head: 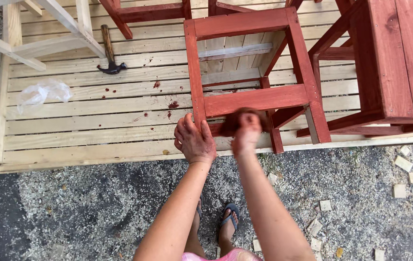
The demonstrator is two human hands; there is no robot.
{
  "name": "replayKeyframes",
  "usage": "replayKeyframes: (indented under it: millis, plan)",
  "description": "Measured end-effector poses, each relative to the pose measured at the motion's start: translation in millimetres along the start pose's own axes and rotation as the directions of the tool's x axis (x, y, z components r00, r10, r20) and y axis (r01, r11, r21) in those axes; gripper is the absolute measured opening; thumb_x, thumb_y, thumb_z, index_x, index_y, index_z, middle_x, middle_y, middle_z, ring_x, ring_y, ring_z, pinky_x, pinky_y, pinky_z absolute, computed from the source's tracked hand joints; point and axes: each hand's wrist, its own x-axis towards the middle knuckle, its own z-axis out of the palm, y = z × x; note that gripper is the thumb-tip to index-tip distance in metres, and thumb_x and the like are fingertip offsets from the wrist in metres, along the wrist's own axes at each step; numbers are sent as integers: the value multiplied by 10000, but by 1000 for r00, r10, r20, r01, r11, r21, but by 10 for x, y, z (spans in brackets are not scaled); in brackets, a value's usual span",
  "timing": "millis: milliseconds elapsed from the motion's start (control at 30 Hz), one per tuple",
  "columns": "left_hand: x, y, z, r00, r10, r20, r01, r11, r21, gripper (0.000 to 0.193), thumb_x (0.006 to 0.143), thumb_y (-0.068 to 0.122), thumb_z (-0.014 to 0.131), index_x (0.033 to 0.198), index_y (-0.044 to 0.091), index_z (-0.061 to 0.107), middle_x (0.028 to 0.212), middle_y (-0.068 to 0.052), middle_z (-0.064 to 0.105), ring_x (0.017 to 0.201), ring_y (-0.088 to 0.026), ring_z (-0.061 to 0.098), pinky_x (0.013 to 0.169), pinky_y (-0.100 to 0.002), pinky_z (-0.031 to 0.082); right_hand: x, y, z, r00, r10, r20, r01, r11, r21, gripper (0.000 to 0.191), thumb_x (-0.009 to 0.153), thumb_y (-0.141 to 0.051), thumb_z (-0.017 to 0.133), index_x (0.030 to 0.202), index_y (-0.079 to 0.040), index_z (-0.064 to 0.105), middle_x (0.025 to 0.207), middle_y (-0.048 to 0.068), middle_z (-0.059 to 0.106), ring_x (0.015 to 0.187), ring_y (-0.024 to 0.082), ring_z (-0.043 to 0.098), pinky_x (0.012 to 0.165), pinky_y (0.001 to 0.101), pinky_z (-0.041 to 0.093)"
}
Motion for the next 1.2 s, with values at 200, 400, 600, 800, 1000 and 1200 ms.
replayKeyframes:
  millis: [200, 400, 600, 800, 1000, 1200]
  plan:
    - [22, -21, -14, 1000, -16, 0, 16, 1000, 22, 586, 1007, 525, 410, 1432, 121, 423, 1454, -164, 424, 1362, -389, 370, 1078, -598, 289, -397, 130, 412, 938, 227, 261, -220, 974, -56, 141, 1006, -162, 570, 906, -96, 644, 842, -9, 663, 778, 115, 582, 676, 270, 516]
    - [37, 7, -59, 998, -14, 55, 9, 995, 97, 599, 1016, 529, 383, 1455, 121, 387, 1466, -157, 379, 1373, -378, 341, 1069, -615, 268, 201, -275, -176, 995, 103, 6, -103, 994, -23, 153, 1025, -156, 624, 876, -125, 602, 839, -4, 609, 786, 155, 531, 692, 316, 499]
    - [49, 34, -70, 992, 18, 122, -34, 990, 133, 657, 1029, 594, 264, 1500, 143, 341, 1484, -163, 329, 1413, -379, 285, 1093, -655, 219, 788, -728, -723, 993, -9, -120, 32, 981, 191, 37, 990, -119, 586, 1023, -110, 601, 1042, 48, 657, 970, 219, 612, 935, 420, 572]
    - [72, 83, -88, 983, 72, 168, -109, 968, 226, 677, 1035, 590, 244, 1576, 183, 256, 1550, -194, 252, 1471, -416, 181, 1108, -731, 128, 702, -737, -589, 973, -50, -223, 78, 990, 118, 287, 957, -56, 533, 1238, -82, 584, 1195, 59, 624, 1107, 233, 574, 1019, 451, 480]
    - [84, 94, -100, 975, 80, 207, -147, 931, 334, 729, 1023, 585, 295, 1638, 226, 139, 1612, -216, 182, 1493, -458, 143, 1115, -757, 69, -75, 37, 175, 994, 101, -39, -107, 974, -199, 44, 1013, -158, 568, 1010, -133, 604, 1049, 57, 637, 1001, 208, 553, 926, 392, 482]
    - [86, 75, -88, 956, 254, 148, -293, 867, 403, 744, 1017, 586, 322, 1634, 213, 137, 1628, -221, 175, 1488, -467, 156, 1130, -750, 31, 90, -157, -58, 1000, -3, 29, 7, 988, -151, 65, 1028, -107, 589, 1011, -69, 540, 1017, 63, 593, 1002, 193, 545, 928, 391, 508]
